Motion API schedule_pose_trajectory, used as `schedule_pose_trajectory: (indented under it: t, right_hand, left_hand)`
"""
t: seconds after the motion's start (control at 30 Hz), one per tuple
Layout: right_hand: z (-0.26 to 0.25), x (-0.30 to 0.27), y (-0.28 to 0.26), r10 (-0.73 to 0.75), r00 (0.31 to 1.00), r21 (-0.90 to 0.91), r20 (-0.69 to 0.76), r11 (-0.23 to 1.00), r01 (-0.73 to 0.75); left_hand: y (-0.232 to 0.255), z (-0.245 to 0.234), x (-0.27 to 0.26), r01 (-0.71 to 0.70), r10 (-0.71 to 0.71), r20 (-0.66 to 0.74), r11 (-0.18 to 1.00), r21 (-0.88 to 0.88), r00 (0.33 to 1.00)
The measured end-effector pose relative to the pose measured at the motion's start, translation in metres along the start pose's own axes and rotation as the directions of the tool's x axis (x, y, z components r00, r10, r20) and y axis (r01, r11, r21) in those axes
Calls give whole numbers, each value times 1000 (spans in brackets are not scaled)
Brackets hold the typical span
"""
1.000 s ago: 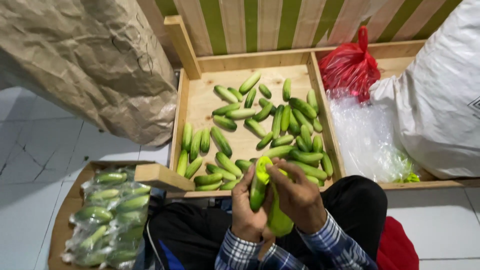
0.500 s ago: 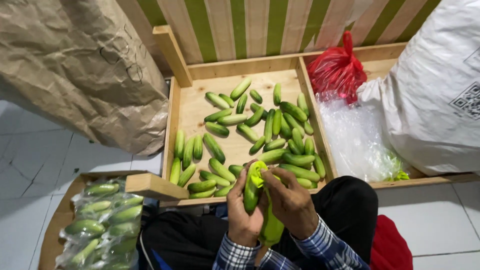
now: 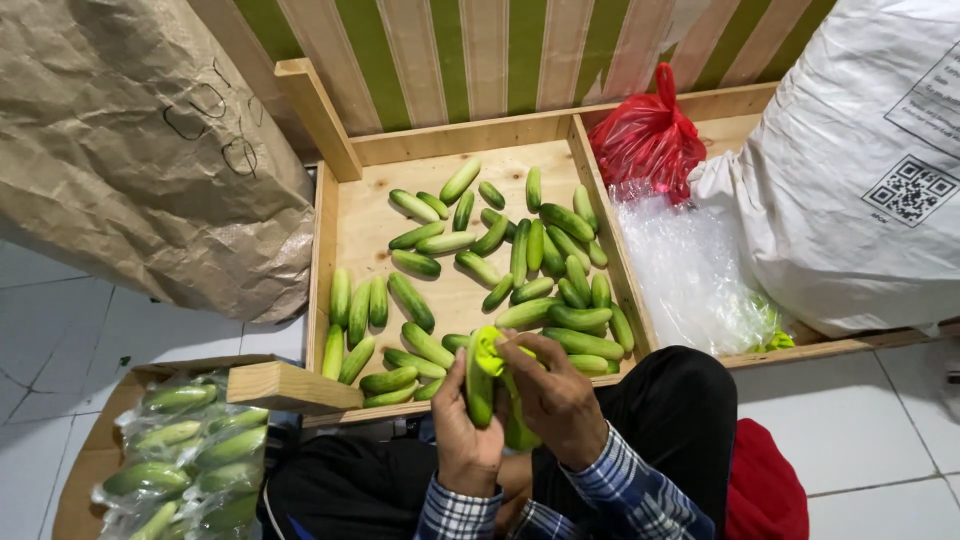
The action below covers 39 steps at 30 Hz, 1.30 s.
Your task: Packaging individual cucumbers into plastic bags and placing them into a cardboard box
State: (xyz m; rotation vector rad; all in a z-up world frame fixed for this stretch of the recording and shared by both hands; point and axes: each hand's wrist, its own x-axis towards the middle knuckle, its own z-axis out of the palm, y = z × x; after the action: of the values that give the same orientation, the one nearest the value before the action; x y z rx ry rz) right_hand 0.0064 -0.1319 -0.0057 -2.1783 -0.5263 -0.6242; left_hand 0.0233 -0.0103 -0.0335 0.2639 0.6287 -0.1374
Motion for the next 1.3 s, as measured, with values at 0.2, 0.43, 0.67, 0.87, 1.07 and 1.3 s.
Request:
schedule_pose_trajectory:
  t: [0.2,0.43,0.67,0.87,1.07,1.3]
  right_hand:
    - [-6,-17,4,206,966,99,-157,976,-192]
    - [36,-82,35,280,957,108,69,952,-287]
    - [85,-122,72,315,795,-59,518,941,-335]
    - [85,-122,86,365,722,-359,588,918,-171]
    - [9,-57,166,391,857,-419,336,877,-236]
    - [-70,23,320,829,454,-825,326,484,-291]
  left_hand:
    - [29,2,0,-69,76,83,994,-85,994]
    - [38,-7,-4,-83,87,148,996,-34,985]
    - [41,-12,-2,-74,74,139,997,0,988]
    - [39,-7,-1,-65,60,96,997,49,994]
    - [37,-7,0,-57,52,59,994,91,997]
    - [37,-10,-1,-62,58,39,989,133,998]
